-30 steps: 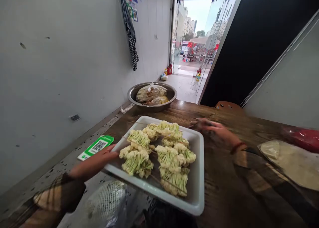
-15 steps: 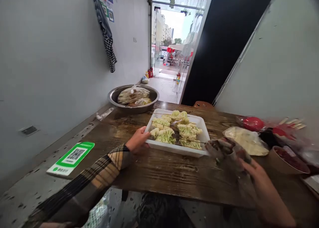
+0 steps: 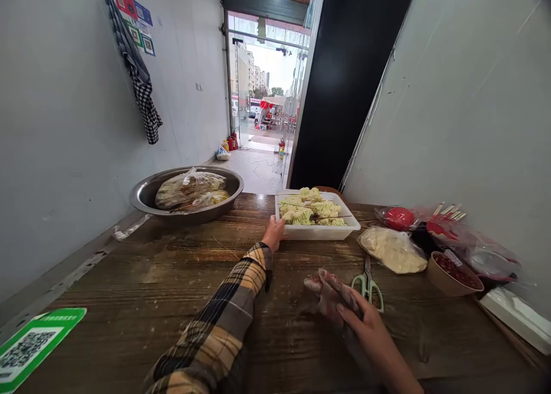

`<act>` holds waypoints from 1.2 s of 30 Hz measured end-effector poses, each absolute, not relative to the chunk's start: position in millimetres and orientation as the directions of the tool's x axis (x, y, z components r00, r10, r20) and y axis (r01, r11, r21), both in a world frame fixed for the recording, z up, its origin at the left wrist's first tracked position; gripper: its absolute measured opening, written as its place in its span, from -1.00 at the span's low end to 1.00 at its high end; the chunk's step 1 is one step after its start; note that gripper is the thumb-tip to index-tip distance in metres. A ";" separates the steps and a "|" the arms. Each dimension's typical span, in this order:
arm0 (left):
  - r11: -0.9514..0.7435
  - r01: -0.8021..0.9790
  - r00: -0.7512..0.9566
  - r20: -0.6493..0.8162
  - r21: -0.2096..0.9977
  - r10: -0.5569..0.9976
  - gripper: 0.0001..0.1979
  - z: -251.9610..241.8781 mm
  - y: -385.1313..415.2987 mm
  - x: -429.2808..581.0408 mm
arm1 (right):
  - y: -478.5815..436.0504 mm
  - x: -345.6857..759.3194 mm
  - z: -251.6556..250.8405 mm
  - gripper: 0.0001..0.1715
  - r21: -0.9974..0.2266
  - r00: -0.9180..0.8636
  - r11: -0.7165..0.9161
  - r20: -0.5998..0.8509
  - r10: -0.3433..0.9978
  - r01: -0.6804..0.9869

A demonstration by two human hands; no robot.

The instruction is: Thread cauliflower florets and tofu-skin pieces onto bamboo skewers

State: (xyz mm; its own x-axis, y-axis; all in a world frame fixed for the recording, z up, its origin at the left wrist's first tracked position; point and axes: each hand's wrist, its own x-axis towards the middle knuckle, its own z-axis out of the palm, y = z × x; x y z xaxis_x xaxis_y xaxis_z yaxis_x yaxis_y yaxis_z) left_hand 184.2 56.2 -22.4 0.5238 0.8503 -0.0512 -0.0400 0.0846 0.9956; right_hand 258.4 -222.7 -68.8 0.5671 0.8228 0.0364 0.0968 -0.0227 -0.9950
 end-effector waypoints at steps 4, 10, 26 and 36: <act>0.110 -0.024 0.518 -0.082 0.994 0.851 -0.57 -19.6 51.6 158.1 | -201.1 283.7 -74.7 -0.41 -0.938 0.514 -0.027 0.165 0.842 0.344; 0.035 -0.006 0.576 -0.025 0.999 0.817 -0.45 5.2 8.0 65.6 | -164.7 265.5 -106.1 -0.39 -0.761 0.395 -0.027 0.306 0.866 0.648; -0.251 -0.070 0.376 0.259 0.965 0.890 -0.23 -25.7 -123.9 -50.5 | -162.6 87.0 -49.1 -0.34 -0.957 0.122 0.280 0.288 0.950 0.075; -0.669 0.182 0.294 0.609 0.721 0.736 -0.43 4.7 -51.9 -18.8 | -202.1 162.7 -85.6 -0.41 -0.891 0.136 0.178 0.254 0.958 0.417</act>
